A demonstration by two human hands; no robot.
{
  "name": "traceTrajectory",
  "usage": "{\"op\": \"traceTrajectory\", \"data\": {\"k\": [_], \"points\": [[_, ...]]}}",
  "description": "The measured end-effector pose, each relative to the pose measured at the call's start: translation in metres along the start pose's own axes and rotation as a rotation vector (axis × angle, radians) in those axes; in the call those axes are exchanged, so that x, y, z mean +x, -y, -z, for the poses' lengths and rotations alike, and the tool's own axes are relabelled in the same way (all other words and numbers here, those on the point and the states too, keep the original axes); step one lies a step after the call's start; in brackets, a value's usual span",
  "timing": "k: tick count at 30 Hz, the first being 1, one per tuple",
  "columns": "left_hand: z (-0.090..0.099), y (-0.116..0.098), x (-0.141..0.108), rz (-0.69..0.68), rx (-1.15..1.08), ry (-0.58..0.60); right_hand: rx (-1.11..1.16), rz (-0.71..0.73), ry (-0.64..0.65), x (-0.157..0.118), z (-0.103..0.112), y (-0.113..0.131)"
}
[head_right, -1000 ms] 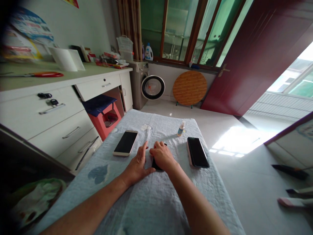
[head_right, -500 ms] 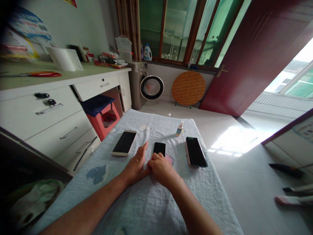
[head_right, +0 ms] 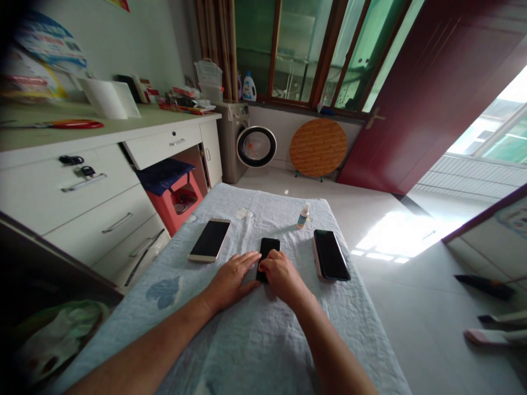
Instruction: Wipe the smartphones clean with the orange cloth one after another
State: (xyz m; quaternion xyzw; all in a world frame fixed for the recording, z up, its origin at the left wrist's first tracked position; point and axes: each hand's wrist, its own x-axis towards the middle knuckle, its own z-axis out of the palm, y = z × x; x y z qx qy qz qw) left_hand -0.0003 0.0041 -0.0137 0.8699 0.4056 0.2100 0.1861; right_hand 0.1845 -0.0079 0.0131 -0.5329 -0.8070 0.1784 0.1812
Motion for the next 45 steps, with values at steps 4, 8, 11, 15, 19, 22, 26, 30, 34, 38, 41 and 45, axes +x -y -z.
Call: {"op": "traceTrajectory", "data": {"k": [4, 8, 11, 15, 19, 22, 26, 30, 34, 38, 41, 45], "points": [[0.002, -0.001, 0.001, -0.007, -0.007, 0.015, -0.042, -0.003, 0.004, 0.004, 0.002, -0.002], [0.005, -0.004, 0.002, -0.010, -0.017, 0.017, -0.118, -0.057, -0.022, 0.019, 0.004, -0.017], [0.005, -0.004, 0.003, 0.000, -0.015, 0.013, -0.161, -0.095, -0.065, 0.036, 0.004, -0.032], [0.005, -0.005, 0.003, 0.015, -0.003, 0.021, -0.244, -0.155, -0.076, 0.056, 0.003, -0.042], [0.007, -0.006, 0.004, 0.023, 0.005, 0.038, -0.274, -0.156, -0.056, 0.067, 0.000, -0.039], [0.008, -0.007, 0.004, 0.019, -0.008, 0.043, -0.284, -0.131, -0.025, 0.074, -0.002, -0.034], [0.009, -0.008, 0.004, 0.013, -0.019, 0.048, -0.295, -0.109, 0.032, 0.082, -0.003, -0.028], [0.007, -0.008, 0.003, 0.008, 0.009, 0.043, -0.311, -0.119, 0.066, 0.087, 0.001, -0.028], [0.005, -0.008, 0.003, 0.002, 0.007, 0.023, -0.327, -0.162, 0.081, 0.085, 0.008, -0.035], [0.005, -0.008, 0.003, 0.005, 0.010, 0.017, -0.335, -0.230, 0.071, 0.078, 0.014, -0.045], [0.005, -0.008, 0.003, 0.005, 0.013, 0.026, -0.335, -0.294, 0.040, 0.070, 0.016, -0.050], [0.005, -0.007, 0.003, -0.003, 0.011, 0.026, -0.315, -0.362, -0.010, 0.056, 0.015, -0.047]]}}
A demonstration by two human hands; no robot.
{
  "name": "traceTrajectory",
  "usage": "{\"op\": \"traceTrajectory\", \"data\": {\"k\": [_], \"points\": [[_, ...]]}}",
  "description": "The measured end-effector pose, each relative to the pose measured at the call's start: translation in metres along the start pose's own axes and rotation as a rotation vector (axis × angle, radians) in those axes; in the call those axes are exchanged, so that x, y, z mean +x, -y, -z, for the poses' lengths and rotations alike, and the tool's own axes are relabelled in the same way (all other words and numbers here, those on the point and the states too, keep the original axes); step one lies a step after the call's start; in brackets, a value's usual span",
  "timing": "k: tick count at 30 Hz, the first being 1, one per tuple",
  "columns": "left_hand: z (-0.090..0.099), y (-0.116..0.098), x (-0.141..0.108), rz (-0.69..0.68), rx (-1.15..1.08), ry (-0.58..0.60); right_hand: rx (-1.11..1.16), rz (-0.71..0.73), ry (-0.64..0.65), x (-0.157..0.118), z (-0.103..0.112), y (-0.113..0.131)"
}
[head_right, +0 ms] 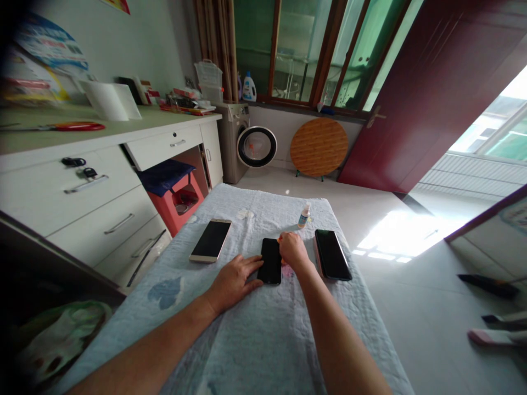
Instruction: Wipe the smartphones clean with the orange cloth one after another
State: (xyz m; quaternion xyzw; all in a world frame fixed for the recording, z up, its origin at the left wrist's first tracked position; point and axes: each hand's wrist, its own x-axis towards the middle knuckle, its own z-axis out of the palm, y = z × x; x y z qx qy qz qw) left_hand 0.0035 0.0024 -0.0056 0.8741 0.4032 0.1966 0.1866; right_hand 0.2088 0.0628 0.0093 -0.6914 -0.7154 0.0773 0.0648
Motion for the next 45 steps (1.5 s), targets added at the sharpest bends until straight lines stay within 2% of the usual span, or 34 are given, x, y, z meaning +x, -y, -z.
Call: {"op": "traceTrajectory", "data": {"k": [6, 12, 17, 24, 30, 39, 45], "points": [[-0.001, 0.001, 0.000, -0.001, 0.014, 0.000, 0.050, -0.033, -0.003, -0.034, 0.004, 0.005], [-0.003, 0.003, -0.001, 0.001, 0.011, -0.010, 0.183, 0.007, 0.004, -0.071, 0.010, 0.011], [-0.004, 0.003, 0.000, 0.005, 0.030, -0.003, 0.235, 0.056, 0.045, -0.088, 0.010, 0.012], [-0.007, 0.007, 0.002, 0.003, 0.019, -0.014, 0.279, 0.169, 0.092, -0.099, 0.013, 0.016], [-0.007, 0.008, 0.004, -0.002, 0.045, 0.006, 0.276, 0.310, 0.028, -0.104, 0.007, 0.023], [-0.003, 0.009, 0.007, -0.038, 0.039, 0.040, -0.025, 0.510, -0.140, -0.104, -0.019, 0.046], [-0.005, 0.011, 0.006, -0.040, 0.049, 0.032, -0.078, 0.496, -0.135, -0.104, -0.024, 0.045]]}}
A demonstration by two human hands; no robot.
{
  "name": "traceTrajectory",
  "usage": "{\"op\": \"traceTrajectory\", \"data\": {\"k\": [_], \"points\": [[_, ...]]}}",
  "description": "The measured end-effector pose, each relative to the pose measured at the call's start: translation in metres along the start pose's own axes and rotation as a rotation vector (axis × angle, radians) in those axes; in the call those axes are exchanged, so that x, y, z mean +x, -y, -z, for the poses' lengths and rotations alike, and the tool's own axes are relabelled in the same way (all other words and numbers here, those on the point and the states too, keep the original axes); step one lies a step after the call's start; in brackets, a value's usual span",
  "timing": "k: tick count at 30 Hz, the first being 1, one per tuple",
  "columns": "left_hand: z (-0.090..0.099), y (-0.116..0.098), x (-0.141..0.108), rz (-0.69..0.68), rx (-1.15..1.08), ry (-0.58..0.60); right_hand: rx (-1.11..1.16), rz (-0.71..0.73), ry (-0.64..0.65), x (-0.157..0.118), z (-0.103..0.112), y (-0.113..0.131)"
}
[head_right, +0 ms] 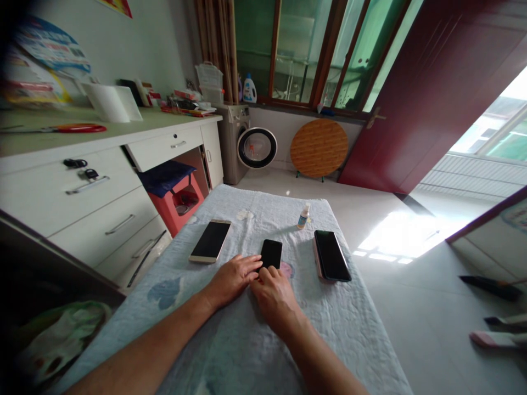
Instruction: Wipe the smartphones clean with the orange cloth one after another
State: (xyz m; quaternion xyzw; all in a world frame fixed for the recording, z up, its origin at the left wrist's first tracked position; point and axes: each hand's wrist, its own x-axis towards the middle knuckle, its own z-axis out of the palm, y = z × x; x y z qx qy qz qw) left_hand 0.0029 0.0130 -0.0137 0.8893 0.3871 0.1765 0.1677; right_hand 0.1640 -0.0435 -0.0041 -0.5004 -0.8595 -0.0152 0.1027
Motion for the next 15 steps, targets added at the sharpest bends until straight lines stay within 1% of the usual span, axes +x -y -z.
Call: {"op": "traceTrajectory", "data": {"k": [5, 9, 15], "points": [[-0.004, 0.003, -0.001, 0.002, -0.003, -0.026, 0.042, -0.093, 0.095, -0.006, 0.015, -0.008], [-0.002, 0.001, -0.003, -0.011, 0.001, -0.023, 0.122, -0.167, 0.183, -0.011, 0.028, -0.019], [0.005, -0.005, -0.007, 0.000, 0.022, -0.003, 0.179, -0.228, 0.214, -0.017, 0.036, -0.035]]}}
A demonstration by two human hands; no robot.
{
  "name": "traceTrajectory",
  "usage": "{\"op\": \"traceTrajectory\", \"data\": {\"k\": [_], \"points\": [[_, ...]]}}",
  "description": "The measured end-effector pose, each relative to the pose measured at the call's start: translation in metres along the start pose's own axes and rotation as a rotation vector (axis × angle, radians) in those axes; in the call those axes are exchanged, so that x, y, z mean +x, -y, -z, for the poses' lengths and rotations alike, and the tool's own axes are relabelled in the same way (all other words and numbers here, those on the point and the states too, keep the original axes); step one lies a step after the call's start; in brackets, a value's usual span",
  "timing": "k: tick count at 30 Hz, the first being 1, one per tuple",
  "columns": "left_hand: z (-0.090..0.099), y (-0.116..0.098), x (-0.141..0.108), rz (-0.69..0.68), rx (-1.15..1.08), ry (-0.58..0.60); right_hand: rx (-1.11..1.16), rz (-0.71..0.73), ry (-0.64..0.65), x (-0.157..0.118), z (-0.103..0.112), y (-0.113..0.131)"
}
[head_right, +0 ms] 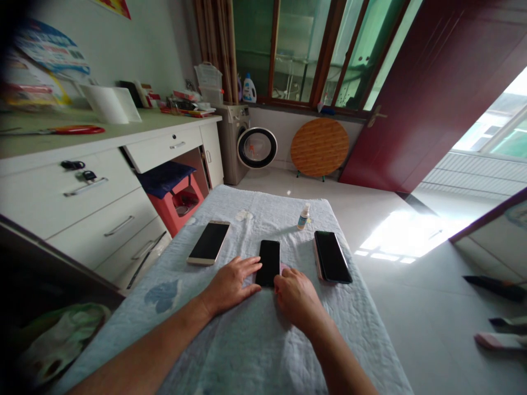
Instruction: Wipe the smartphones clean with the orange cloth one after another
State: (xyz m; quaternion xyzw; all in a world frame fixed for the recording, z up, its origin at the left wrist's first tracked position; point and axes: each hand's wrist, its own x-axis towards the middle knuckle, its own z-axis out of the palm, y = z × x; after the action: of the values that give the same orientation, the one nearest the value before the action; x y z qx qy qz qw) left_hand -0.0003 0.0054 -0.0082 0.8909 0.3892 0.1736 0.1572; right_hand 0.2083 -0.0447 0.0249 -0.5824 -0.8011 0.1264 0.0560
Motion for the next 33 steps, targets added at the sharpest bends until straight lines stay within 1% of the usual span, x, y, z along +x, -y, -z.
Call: {"op": "traceTrajectory", "data": {"k": [2, 5, 8, 10, 12, 16, 21, 25, 29, 33], "points": [[0.000, -0.001, 0.000, 0.005, 0.001, -0.006, 0.009, -0.021, -0.019, -0.001, 0.002, -0.003], [-0.001, -0.001, 0.000, 0.012, -0.005, -0.014, 0.080, -0.018, -0.094, -0.001, 0.003, 0.000], [-0.003, 0.000, 0.000, 0.015, -0.015, -0.019, 0.176, 0.057, -0.173, 0.003, -0.002, 0.009], [-0.004, 0.001, 0.001, 0.008, -0.025, -0.026, 0.197, 0.111, -0.182, 0.007, -0.009, 0.016], [-0.006, 0.003, 0.000, -0.002, -0.034, -0.032, 0.193, 0.113, -0.199, 0.012, -0.015, 0.019], [-0.006, 0.004, 0.000, 0.005, -0.038, -0.025, 0.179, 0.055, -0.231, 0.023, -0.020, 0.015], [-0.002, 0.000, 0.000, 0.010, -0.035, -0.014, 0.151, -0.044, -0.308, 0.037, -0.020, 0.002], [-0.001, -0.001, 0.001, 0.025, -0.028, -0.014, 0.109, -0.098, -0.359, 0.043, -0.024, -0.008], [-0.002, 0.000, 0.000, 0.030, -0.020, -0.014, 0.092, -0.130, -0.336, 0.043, -0.024, -0.013], [-0.004, 0.001, 0.000, 0.037, -0.021, -0.019, 0.148, -0.195, -0.303, 0.037, -0.022, -0.013]]}}
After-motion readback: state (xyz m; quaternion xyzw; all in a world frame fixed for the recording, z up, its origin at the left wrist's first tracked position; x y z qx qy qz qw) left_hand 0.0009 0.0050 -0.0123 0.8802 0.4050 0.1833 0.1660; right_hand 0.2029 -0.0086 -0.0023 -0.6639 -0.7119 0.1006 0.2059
